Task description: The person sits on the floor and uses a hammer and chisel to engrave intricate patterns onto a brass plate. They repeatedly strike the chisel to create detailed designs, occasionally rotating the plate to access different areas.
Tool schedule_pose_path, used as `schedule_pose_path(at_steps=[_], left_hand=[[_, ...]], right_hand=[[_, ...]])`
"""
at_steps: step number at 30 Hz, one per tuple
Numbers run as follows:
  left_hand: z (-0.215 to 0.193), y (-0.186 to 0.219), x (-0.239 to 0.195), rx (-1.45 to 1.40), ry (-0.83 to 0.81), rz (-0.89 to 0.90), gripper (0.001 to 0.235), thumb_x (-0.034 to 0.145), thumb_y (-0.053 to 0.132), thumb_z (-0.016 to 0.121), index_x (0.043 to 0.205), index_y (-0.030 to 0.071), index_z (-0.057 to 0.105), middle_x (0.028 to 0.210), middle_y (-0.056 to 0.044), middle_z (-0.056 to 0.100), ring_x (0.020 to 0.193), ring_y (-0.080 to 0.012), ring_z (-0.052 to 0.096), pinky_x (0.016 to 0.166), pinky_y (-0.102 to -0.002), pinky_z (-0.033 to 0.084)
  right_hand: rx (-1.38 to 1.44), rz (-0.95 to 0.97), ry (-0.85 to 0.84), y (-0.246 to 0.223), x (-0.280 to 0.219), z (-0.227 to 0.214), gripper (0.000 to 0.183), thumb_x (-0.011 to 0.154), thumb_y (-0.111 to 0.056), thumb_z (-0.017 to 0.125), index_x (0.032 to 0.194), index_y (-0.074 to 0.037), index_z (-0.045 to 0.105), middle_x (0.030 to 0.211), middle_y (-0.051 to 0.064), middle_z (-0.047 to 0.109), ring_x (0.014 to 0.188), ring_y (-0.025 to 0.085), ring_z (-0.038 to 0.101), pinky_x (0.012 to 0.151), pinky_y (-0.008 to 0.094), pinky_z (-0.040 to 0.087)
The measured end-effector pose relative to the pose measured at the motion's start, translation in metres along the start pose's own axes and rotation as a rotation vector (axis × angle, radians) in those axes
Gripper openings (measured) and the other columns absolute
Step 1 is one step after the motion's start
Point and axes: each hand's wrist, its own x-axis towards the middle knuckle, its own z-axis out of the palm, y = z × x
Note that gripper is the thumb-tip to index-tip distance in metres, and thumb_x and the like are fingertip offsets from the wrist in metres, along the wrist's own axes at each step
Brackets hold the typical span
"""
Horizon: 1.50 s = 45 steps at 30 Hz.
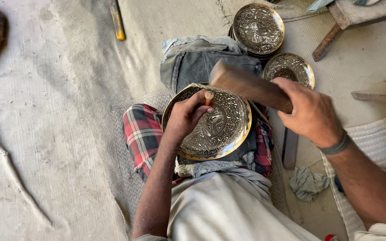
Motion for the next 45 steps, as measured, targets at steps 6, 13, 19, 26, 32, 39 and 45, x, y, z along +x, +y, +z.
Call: schedule_pose_path(at_steps=[6, 13, 19, 26, 32, 39, 45], left_hand=[[0.000, -0.001, 0.000, 0.027, 0.003, 0.005, 0.051, 0.093, 0.017, 0.077, 0.139, 0.010, 0.058, 0.105, -0.010, 0.077, 0.096, -0.0228, 0.078, 0.083, -0.034, 0.062], [0.001, -0.001, 0.001, 0.035, 0.015, 0.028, 0.050, 0.094, 0.018, 0.076, 0.140, 0.009, 0.058, 0.107, -0.012, 0.077, 0.098, -0.0250, 0.078, 0.083, -0.035, 0.062], [0.000, -0.001, 0.001, 0.058, 0.012, 0.019, 0.049, 0.094, 0.018, 0.077, 0.139, 0.009, 0.058, 0.106, -0.012, 0.076, 0.097, -0.0255, 0.077, 0.082, -0.036, 0.062], [-0.001, -0.002, 0.001, 0.054, 0.009, 0.016, 0.051, 0.094, 0.020, 0.076, 0.140, 0.009, 0.058, 0.106, -0.014, 0.076, 0.095, -0.0275, 0.077, 0.081, -0.037, 0.061], [-0.001, -0.002, 0.000, 0.046, 0.001, -0.003, 0.051, 0.093, 0.022, 0.076, 0.140, 0.011, 0.059, 0.105, -0.013, 0.076, 0.094, -0.0273, 0.077, 0.080, -0.037, 0.061], [-0.003, -0.002, 0.000, 0.044, -0.003, 0.022, 0.050, 0.096, 0.021, 0.073, 0.142, 0.012, 0.057, 0.108, -0.012, 0.076, 0.096, -0.0272, 0.077, 0.081, -0.038, 0.061], [-0.005, -0.001, 0.000, 0.053, 0.000, 0.007, 0.050, 0.094, 0.018, 0.075, 0.140, 0.010, 0.059, 0.106, -0.013, 0.076, 0.095, -0.0277, 0.077, 0.080, -0.037, 0.061]], right_hand=[[0.067, -0.044, -0.016, -0.001, -0.002, 0.000, 0.069, 0.073, -0.007, 0.079, 0.139, -0.013, 0.058, 0.127, 0.013, 0.071, 0.105, 0.034, 0.071, 0.088, 0.044, 0.058], [-0.061, 0.032, -0.036, -0.002, -0.003, 0.002, 0.071, 0.073, -0.007, 0.081, 0.140, -0.013, 0.056, 0.122, 0.013, 0.071, 0.095, 0.035, 0.073, 0.083, 0.046, 0.059], [-0.067, 0.052, -0.054, 0.006, -0.006, 0.009, 0.072, 0.074, -0.009, 0.082, 0.140, -0.014, 0.056, 0.107, 0.013, 0.072, 0.090, 0.035, 0.073, 0.081, 0.046, 0.059], [-0.164, -0.005, -0.002, 0.009, -0.013, 0.018, 0.069, 0.076, -0.007, 0.083, 0.140, -0.015, 0.057, 0.103, 0.012, 0.072, 0.091, 0.032, 0.073, 0.080, 0.044, 0.059], [-0.125, 0.030, -0.024, 0.004, -0.014, 0.017, 0.071, 0.075, -0.009, 0.081, 0.141, -0.013, 0.056, 0.104, 0.014, 0.072, 0.089, 0.033, 0.072, 0.079, 0.045, 0.059], [-0.222, 0.033, -0.030, 0.000, -0.020, 0.018, 0.071, 0.075, -0.009, 0.082, 0.140, -0.020, 0.056, 0.102, 0.010, 0.074, 0.085, 0.033, 0.073, 0.076, 0.046, 0.058], [-0.136, 0.061, -0.032, -0.008, -0.021, 0.011, 0.076, 0.075, -0.011, 0.081, 0.145, -0.019, 0.053, 0.108, 0.010, 0.072, 0.083, 0.030, 0.073, 0.076, 0.045, 0.059]])
